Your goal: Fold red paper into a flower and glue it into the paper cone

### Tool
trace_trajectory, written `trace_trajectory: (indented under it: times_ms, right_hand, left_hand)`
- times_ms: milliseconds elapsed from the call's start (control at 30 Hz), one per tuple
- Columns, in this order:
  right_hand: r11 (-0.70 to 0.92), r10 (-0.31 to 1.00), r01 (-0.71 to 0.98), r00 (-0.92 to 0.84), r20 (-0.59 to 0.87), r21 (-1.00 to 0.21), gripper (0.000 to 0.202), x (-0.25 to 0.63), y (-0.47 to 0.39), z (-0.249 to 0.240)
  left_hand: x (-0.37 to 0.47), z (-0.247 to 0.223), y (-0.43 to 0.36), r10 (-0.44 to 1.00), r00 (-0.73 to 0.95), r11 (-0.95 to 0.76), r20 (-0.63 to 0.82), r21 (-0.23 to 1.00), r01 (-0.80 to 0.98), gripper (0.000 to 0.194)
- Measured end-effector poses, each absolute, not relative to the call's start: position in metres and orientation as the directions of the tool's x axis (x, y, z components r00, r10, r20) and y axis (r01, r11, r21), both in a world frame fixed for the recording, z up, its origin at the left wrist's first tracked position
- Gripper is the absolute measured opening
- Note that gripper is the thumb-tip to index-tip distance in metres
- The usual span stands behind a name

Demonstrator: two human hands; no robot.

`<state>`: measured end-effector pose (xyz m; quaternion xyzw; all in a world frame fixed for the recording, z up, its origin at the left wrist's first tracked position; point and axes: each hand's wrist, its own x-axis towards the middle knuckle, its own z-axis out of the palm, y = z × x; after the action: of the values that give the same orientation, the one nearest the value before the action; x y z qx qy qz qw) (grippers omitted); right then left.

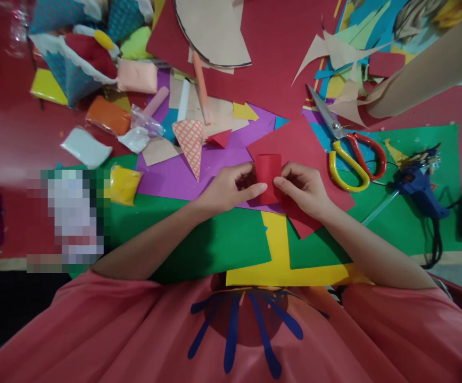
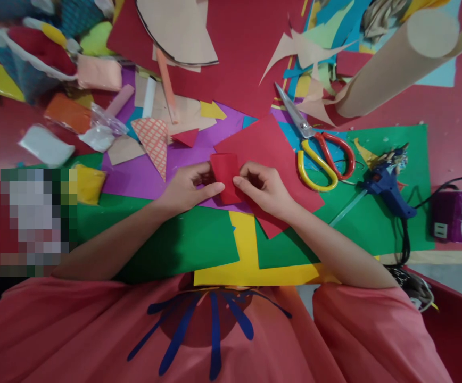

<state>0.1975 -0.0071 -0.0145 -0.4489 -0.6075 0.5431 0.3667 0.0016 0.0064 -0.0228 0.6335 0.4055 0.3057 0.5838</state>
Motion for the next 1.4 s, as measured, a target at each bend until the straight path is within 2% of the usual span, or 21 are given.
trace_trajectory:
  times_ms: [67, 233, 467, 800, 1000, 1200, 1400]
  right_hand:
    - [0.004, 0.944, 0.135, -0.327, -0.041, -0.991, 0.041, 0.197, -0.008, -0.014]
    - [-0.043, 0.946, 0.117, -0.314, -0.078, -0.992, 0.044, 0.197, -0.007, -0.012]
    - [-0.077, 0.944, 0.082, -0.316, -0.099, -0.994, 0.043, 0.197, -0.006, -0.012]
    - [-0.074, 0.941, 0.085, -0.323, -0.098, -0.994, 0.042, 0.198, -0.006, -0.013]
    - [-0.042, 0.936, 0.133, -0.341, -0.085, -0.990, 0.044, 0.198, -0.006, -0.013]
    - [-0.047, 0.934, 0.147, -0.343, -0.095, -0.988, 0.045, 0.197, -0.006, -0.011]
    - [-0.033, 0.930, 0.156, -0.356, -0.087, -0.987, 0.042, 0.198, -0.006, -0.012]
  left_hand:
    - [0.002, -0.020, 0.007, 0.875, 0.471, 0.027, -0.112, 0.983, 0.184, 0.028]
    - [0.004, -0.010, 0.008, 0.882, 0.427, 0.137, -0.197, 0.976, 0.169, 0.033]
    - [0.005, -0.012, 0.008, 0.903, 0.377, 0.185, -0.208, 0.978, 0.097, 0.030]
    - [0.003, -0.013, 0.005, 0.907, 0.381, 0.153, -0.180, 0.983, 0.102, 0.031]
    - [0.004, -0.013, 0.007, 0.911, 0.358, 0.189, -0.205, 0.979, 0.080, 0.032]
    - [0.004, -0.014, 0.007, 0.929, 0.335, 0.133, -0.161, 0.986, 0.105, 0.029]
    - [0.005, -0.015, 0.008, 0.936, 0.315, 0.147, -0.155, 0.988, 0.049, 0.024]
